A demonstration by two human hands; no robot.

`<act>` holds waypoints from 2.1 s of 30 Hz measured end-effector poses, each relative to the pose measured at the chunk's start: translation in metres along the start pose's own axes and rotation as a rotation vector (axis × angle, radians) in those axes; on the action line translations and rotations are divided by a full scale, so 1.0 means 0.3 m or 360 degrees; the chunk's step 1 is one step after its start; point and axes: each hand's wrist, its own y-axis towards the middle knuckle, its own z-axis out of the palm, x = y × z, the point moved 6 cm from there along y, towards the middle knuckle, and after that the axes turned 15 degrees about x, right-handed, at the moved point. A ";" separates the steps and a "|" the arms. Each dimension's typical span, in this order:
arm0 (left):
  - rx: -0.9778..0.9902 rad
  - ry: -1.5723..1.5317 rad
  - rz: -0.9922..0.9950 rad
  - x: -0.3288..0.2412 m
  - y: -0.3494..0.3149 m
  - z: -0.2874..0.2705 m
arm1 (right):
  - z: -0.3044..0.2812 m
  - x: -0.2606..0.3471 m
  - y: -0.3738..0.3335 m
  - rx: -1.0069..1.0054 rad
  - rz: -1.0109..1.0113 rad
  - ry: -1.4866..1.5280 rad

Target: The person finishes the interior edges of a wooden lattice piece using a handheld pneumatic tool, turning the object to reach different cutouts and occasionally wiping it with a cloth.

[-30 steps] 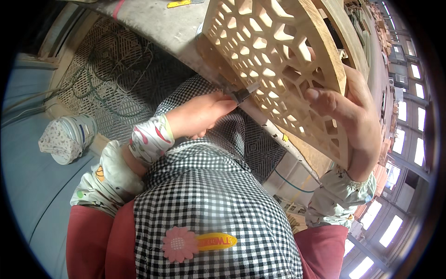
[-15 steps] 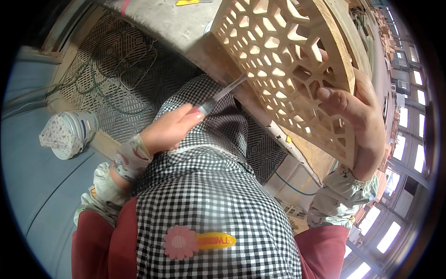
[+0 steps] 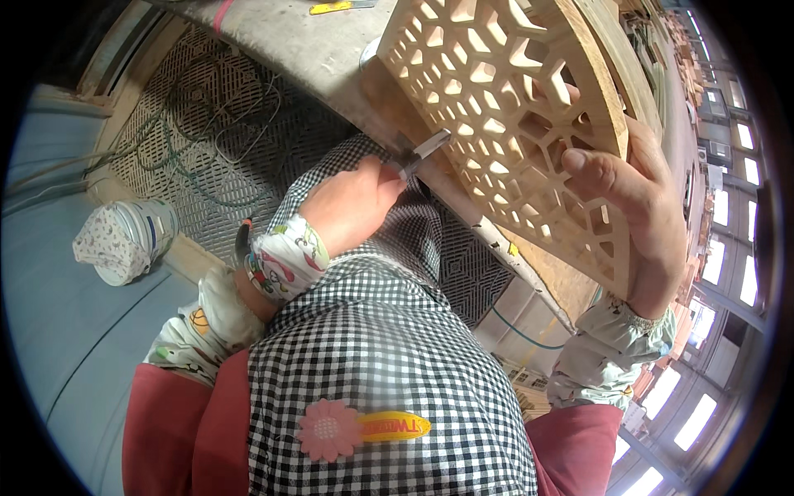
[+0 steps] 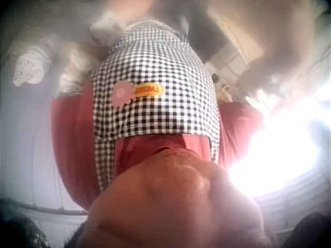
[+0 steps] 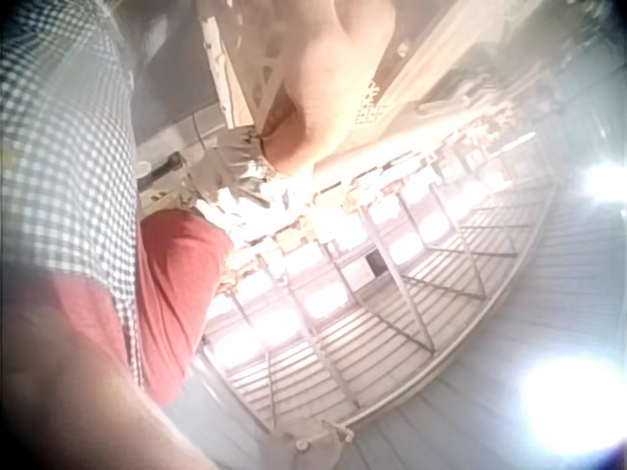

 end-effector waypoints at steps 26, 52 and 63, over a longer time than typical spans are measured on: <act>0.0700 -0.1162 -0.0007 0.121 -0.016 0.007 | 0.025 0.014 0.032 0.0004 -0.0239 0.0064; 0.0406 -0.0342 0.0203 0.101 -0.173 0.034 | -0.057 0.019 0.083 -0.0074 -0.0161 -0.0581; 0.0269 -0.0128 0.0113 -0.065 -0.030 0.064 | -0.005 0.013 0.038 -0.0061 -0.0345 -0.0271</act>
